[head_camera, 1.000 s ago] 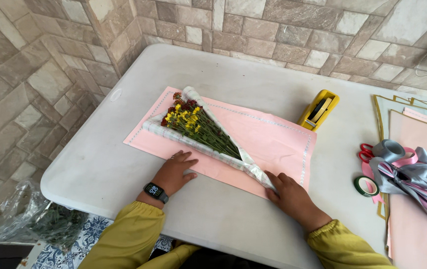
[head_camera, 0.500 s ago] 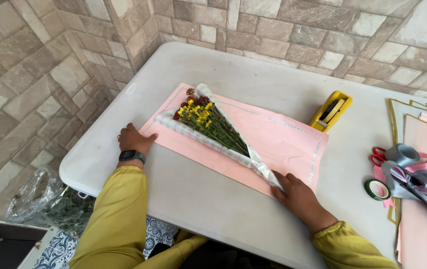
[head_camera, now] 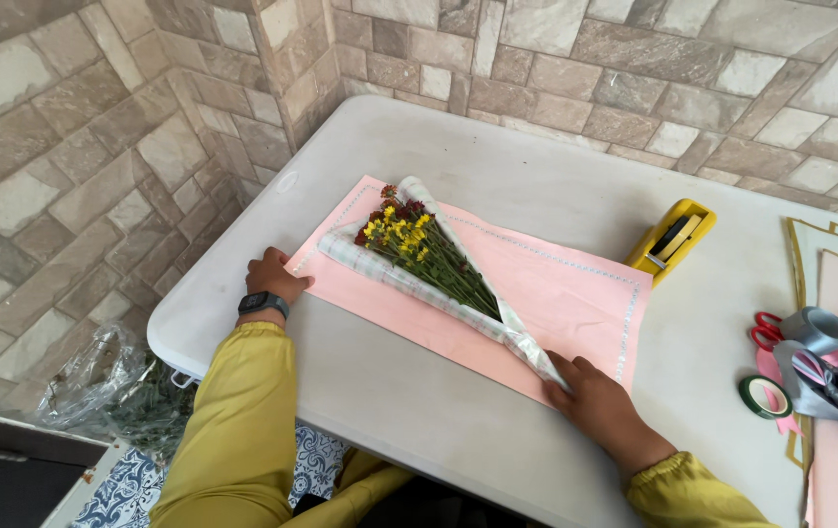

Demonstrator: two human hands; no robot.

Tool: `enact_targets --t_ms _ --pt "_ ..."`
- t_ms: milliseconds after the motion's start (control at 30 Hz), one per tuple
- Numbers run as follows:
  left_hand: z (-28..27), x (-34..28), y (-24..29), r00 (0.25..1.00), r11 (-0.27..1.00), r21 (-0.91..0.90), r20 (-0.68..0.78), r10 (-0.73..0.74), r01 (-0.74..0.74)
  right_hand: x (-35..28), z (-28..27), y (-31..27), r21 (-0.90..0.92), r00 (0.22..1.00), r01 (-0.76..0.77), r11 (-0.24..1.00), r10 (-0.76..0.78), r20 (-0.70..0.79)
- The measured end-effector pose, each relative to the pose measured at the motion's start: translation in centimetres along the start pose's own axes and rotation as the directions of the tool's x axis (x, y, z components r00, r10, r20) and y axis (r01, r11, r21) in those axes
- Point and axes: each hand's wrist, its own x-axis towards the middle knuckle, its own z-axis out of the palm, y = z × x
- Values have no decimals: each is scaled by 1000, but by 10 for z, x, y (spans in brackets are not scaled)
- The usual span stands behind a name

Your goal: The person wraps a bouquet of yellow and dark red flowers using pink paper, folding and taping the paper around the stems.

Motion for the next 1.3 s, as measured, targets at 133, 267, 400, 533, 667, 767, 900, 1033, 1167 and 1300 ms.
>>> enact_targets --t_ms 133,267,400,533,667,767,900,1033,1167,1300 --pt "-16 -30 9 1000 952 -308 -17 -6 0 -2 -7 -7 45 999 -18 999 16 51" --pt "9 -61 27 970 133 -963 225 -88 236 0 -4 -9 29 999 -33 999 32 37" --pt "44 -113 46 929 98 -924 368 -27 369 6 8 2 24 1000 -7 1000 7 -5" --pt "112 -169 56 790 185 -823 567 231 537 3 6 -1 35 999 19 999 -17 -39" --pt "150 -208 76 686 191 -721 693 222 666 3 9 3 11 997 36 999 -36 -68" --pt "159 -217 94 630 218 -664 747 212 715 4 11 5 20 990 90 996 -87 -111" --pt "165 -218 101 669 180 -705 708 226 686 7 16 12 16 982 109 994 -105 -157" --pt "166 -224 100 663 162 -688 725 186 707 7 11 7 12 994 91 996 -90 -69" --pt "219 -205 81 629 174 -693 713 311 699 10 5 -3 -83 970 221 972 -228 -80" --pt "222 -206 78 595 184 -676 724 349 714 20 8 -8 -63 972 226 972 -229 -45"
